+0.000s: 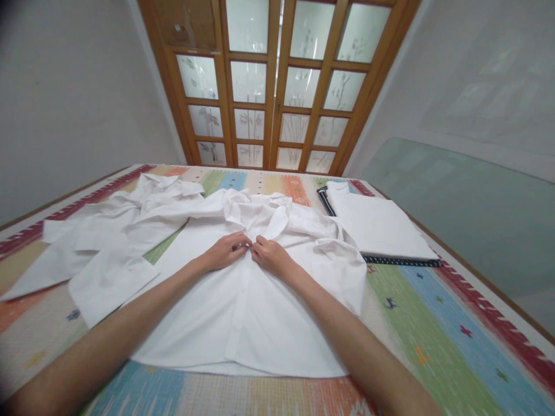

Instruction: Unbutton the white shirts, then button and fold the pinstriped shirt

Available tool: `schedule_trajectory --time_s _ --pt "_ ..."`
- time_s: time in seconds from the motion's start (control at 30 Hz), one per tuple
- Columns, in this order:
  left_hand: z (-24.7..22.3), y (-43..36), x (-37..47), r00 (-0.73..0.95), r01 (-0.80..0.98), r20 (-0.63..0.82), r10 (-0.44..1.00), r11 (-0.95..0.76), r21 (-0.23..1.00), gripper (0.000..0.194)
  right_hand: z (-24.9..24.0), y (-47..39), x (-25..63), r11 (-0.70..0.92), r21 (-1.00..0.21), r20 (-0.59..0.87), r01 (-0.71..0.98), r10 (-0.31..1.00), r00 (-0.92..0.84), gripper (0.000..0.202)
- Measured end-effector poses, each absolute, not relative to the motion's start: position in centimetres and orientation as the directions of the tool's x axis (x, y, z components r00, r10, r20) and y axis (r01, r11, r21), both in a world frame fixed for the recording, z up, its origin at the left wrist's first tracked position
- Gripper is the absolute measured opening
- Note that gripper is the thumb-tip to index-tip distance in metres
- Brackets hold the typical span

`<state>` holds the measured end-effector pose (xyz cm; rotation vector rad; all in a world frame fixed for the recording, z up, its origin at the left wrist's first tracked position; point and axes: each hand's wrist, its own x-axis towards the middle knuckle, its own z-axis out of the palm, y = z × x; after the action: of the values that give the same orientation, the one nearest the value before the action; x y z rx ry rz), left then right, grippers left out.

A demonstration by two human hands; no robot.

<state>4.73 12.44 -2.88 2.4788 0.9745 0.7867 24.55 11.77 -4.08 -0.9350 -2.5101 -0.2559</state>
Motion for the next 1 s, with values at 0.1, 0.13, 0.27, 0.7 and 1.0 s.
schedule_trajectory --time_s 0.1,0.13,0.27,0.7,1.0 --pt "-2.8 12.5 4.8 0.607 0.493 0.368 0.705 -0.697 0.521 0.021 -4.0 11.7 24.4 0.752 0.011 0.473 0.660 0.577 -0.666 0.016" --pt "-2.8 12.6 4.8 0.606 0.490 0.369 0.705 -0.696 0.525 0.021 -4.0 11.6 24.4 0.751 0.006 0.472 0.660 0.579 -0.665 0.016" --pt "-2.9 12.7 4.7 0.603 0.488 0.362 0.711 -0.688 0.538 0.019 -4.2 11.9 24.5 0.748 0.004 0.467 0.664 0.586 -0.662 0.017" --pt "-1.8 12.1 4.0 0.589 0.520 0.385 0.710 -0.698 0.492 0.014 0.3 12.3 27.5 0.706 -0.414 0.622 0.575 0.681 -0.388 0.032" --pt "-0.4 12.9 -0.8 0.567 0.709 0.398 0.721 -0.673 0.211 0.019 1.1 9.7 33.3 0.589 -0.253 0.316 0.768 0.800 -0.510 0.027"
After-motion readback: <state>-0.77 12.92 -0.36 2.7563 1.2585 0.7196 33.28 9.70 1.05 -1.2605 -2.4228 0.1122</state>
